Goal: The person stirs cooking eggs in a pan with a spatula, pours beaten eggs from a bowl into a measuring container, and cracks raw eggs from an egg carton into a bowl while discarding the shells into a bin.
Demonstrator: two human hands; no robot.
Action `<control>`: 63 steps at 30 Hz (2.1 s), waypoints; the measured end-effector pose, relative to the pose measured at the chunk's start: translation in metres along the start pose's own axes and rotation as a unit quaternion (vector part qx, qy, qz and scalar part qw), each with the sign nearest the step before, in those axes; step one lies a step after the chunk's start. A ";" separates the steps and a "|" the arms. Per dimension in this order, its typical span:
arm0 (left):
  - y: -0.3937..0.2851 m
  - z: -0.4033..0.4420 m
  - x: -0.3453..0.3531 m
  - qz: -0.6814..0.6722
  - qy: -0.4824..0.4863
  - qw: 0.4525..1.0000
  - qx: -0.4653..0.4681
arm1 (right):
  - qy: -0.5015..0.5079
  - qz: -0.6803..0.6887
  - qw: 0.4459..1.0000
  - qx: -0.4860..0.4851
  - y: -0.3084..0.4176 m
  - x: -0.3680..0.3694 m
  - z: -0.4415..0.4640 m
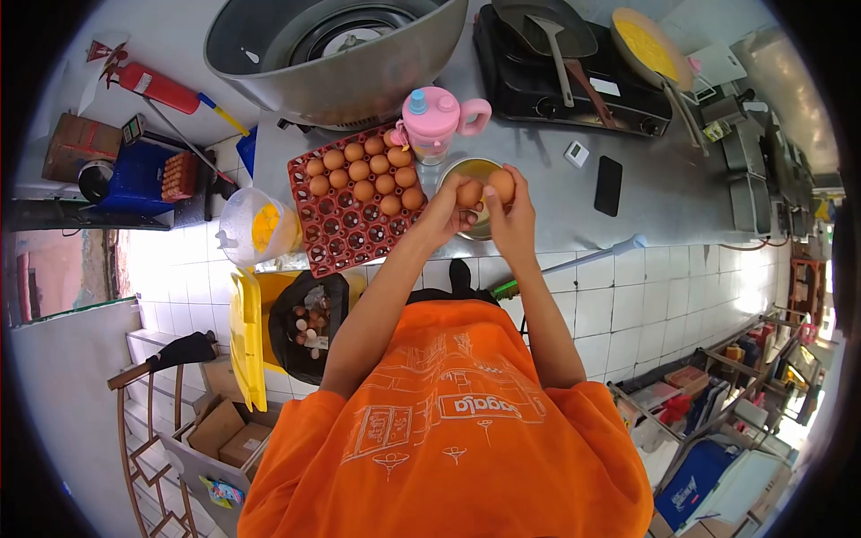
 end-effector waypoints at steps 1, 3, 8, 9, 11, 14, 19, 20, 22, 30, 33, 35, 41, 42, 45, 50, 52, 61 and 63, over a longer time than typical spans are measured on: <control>0.000 -0.001 -0.003 0.000 -0.001 1.000 0.000 | -0.004 0.093 0.993 0.078 -0.015 -0.002 -0.001; -0.008 -0.002 -0.010 -0.070 -0.002 0.997 0.027 | 0.076 0.199 0.951 0.223 -0.038 -0.007 0.002; -0.031 -0.011 -0.011 0.158 -0.014 0.978 0.139 | 0.177 0.331 0.815 0.442 -0.055 0.003 0.001; -0.040 -0.017 -0.001 0.255 0.016 0.949 0.183 | 0.179 0.332 0.815 0.441 -0.054 0.001 0.005; -0.043 -0.019 0.008 0.299 0.024 0.937 0.178 | 0.258 0.292 0.809 0.439 -0.051 0.005 0.007; -0.041 -0.018 0.012 0.355 0.009 0.918 0.179 | 0.294 0.304 0.811 0.403 -0.060 0.014 0.009; -0.033 -0.010 -0.005 0.338 -0.023 0.919 0.202 | 0.319 0.175 0.893 0.264 -0.060 0.003 0.013; -0.031 -0.010 -0.006 0.346 -0.027 0.915 0.204 | 0.315 0.081 0.929 0.177 -0.057 -0.001 0.017; -0.025 -0.009 -0.007 0.356 -0.028 0.912 0.205 | 0.306 0.053 0.936 0.165 -0.056 -0.002 0.014; -0.035 -0.013 0.009 0.516 -0.138 0.779 0.328 | 0.265 -0.032 0.953 0.144 -0.066 0.003 0.018; -0.037 -0.012 0.011 0.534 -0.155 0.757 0.343 | 0.219 -0.040 0.964 0.142 -0.076 0.009 0.014; -0.034 -0.010 0.010 0.536 -0.156 0.756 0.343 | 0.191 -0.043 0.969 0.150 -0.076 0.009 0.011; -0.027 -0.004 0.007 0.542 -0.159 0.741 0.363 | 0.202 -0.046 0.969 0.132 -0.076 0.012 0.012; -0.026 -0.005 0.006 0.539 -0.163 0.738 0.371 | 0.203 -0.045 0.969 0.133 -0.076 0.012 0.012; -0.024 -0.006 0.005 0.526 -0.158 0.744 0.382 | 0.198 -0.078 0.973 0.094 -0.074 0.009 0.014; -0.028 -0.012 0.000 0.556 -0.121 0.723 0.390 | 0.239 -0.218 0.946 -0.013 -0.051 0.002 0.021; -0.034 -0.016 0.001 0.576 -0.108 0.711 0.388 | 0.249 -0.246 0.935 -0.051 -0.041 0.000 0.024; -0.060 -0.026 0.019 0.626 -0.098 0.661 0.402 | 0.202 -0.284 0.930 -0.114 -0.019 -0.006 0.033; -0.052 -0.008 0.011 0.591 -0.080 0.689 0.412 | 0.200 -0.240 0.946 -0.084 -0.039 -0.003 0.028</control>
Point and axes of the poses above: each hand's wrist, its own z-axis towards the middle knuckle, its own x-axis out of the palm, y = z × x, the point moved 7 cm from there along z, towards the middle knuckle, and after that the axes turned 2 degrees about -y, right-handed, at the moved point
